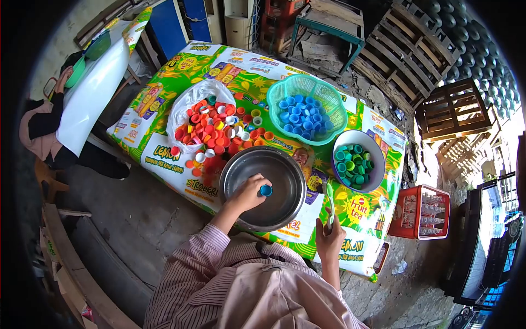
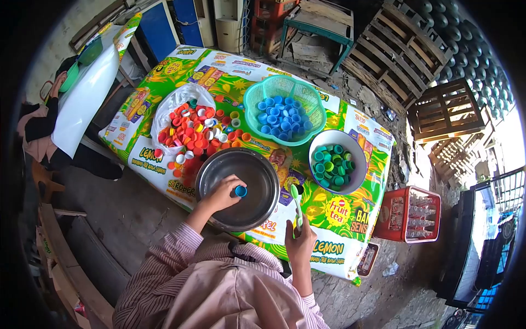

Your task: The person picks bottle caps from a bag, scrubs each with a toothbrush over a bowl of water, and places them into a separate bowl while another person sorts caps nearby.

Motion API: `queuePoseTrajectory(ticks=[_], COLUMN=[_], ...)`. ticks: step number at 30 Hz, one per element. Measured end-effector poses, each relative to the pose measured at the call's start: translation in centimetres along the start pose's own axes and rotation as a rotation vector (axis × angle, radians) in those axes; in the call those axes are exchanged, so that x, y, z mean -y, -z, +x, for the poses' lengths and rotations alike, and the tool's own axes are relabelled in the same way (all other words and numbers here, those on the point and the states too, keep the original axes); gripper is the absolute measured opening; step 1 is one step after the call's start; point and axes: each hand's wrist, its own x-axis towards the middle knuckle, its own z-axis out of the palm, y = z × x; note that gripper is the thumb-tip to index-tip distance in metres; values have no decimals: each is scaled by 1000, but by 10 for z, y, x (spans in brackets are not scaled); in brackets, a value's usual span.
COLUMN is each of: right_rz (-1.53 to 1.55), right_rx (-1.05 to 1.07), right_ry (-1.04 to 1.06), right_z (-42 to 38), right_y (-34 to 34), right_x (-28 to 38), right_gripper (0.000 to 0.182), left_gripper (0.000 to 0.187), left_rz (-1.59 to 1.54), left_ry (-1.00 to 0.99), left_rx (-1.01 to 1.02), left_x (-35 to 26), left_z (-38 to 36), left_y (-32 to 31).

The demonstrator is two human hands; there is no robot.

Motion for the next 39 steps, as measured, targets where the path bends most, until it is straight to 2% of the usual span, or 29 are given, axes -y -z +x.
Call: queuePoseTrajectory(ticks=[2,4,21,24,27,29,30,32,33,35,36,38,39], right_rz=[4,11,53,60,38,36,37,22,61,96,138,27,-31], right_rx=[-9,-15,-32,-33,-13,11,37,97,122,194,215,248,295], right_ry=[-14,-19,-55,-46,-28,-33,-37,-40,-11,82,131,228,229], right_z=[-4,-6,-11,-10,-10,-9,-9,-9,-8,-9,-10,-12,-13], right_y=[3,7,9,9,9,8,7,2,-2,-12,-19,-29,-32], right_x=[-3,-5,-11,-8,-7,-6,-5,-7,-5,-7,-8,-4,-1], right_gripper=[32,32,31,32,35,38,41,46,47,48,48,49,51], left_gripper=[32,31,32,32,32,31,31,30,30,28,28,27,27], left_rz=[53,259,336,184,64,-190,-192,-724,-726,-1144,-1144,-1351,-1351], left_ry=[21,28,86,60,161,351,348,444,442,489,489,582,582], left_rx=[37,39,117,77,106,137,138,168,169,139,140,127,126], left_x=[2,1,-2,-2,-8,-13,-11,-8,-7,-8,-12,-20,-24], left_z=[1,0,0,0,-1,-2,-3,-6,-9,-16,-17,-18,-19], left_y=[-10,-13,-11,-14,-14,-15,-17,-20,-22,-23,-20,-13,-11])
